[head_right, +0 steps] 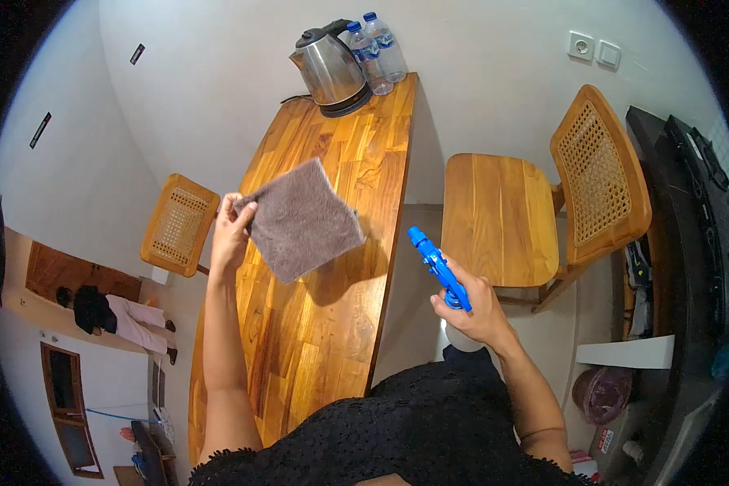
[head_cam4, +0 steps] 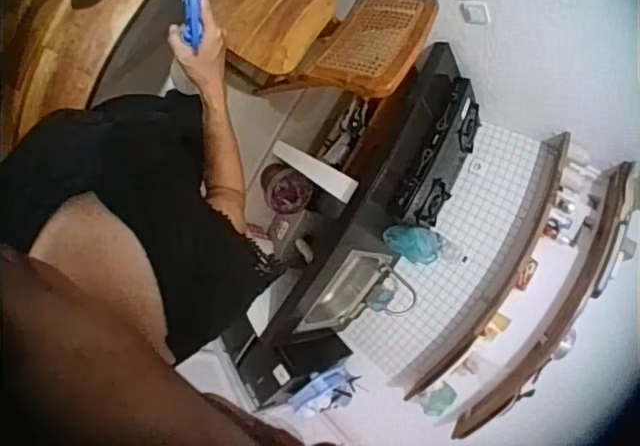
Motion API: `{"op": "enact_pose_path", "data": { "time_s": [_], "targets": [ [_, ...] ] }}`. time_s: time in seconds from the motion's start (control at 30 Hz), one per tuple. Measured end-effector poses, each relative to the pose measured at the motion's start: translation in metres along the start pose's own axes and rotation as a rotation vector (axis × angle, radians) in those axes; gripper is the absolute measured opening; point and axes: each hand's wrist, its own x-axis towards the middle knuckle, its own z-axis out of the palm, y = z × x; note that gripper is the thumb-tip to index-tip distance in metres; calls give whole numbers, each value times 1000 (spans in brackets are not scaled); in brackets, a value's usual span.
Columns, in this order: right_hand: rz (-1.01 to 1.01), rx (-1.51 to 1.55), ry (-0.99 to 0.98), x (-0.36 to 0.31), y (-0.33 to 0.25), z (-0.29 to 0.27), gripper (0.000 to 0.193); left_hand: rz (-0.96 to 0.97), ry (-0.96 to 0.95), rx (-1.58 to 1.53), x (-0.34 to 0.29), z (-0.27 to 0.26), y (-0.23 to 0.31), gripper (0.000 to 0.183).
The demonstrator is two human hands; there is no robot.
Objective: The person cleans a wooden dining table and a matching wooden chair using a spray bottle and a cloth. They spray the surfaces and wipe them down, moving between the table and the chair throughout the process.
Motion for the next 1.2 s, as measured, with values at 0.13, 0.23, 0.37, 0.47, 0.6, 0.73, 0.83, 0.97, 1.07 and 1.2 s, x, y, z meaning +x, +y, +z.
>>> {"op": "enact_pose_path", "data": {
  "time_s": [0.13,0.23,0.37,0.47,0.6,0.73,0.83,0.97,1.07,1.2],
  "targets": [
    [10,-1,14,-2,6,2,58,-88,31,773,-32,-23,-56,48],
    [39,6,24,-4,15,-1,59,297,-148,1033,-52,-3,-60,51],
    [96,-18,-10,-2,21,-2,59,441,-646,1230,-63,39,-60,57],
    [82,-24,-15,6,22,-4,58,371,-615,1287,-48,50,-78,62],
    [115,-35,17,19,37,-12,55,263,-448,1300,3,73,-102,66],
    [197,-4,63,34,56,-28,51,158,-375,1313,81,102,-121,67],
    [279,8,83,43,80,-41,52,167,-322,1329,142,134,-130,65],
    [379,0,120,64,93,-52,53,198,-255,1329,209,181,-146,63],
    [422,-1,106,79,96,-53,52,169,-250,1334,231,189,-151,63],
    [361,-40,89,93,107,-51,48,49,-114,1370,231,133,-165,62]
  ]
}}
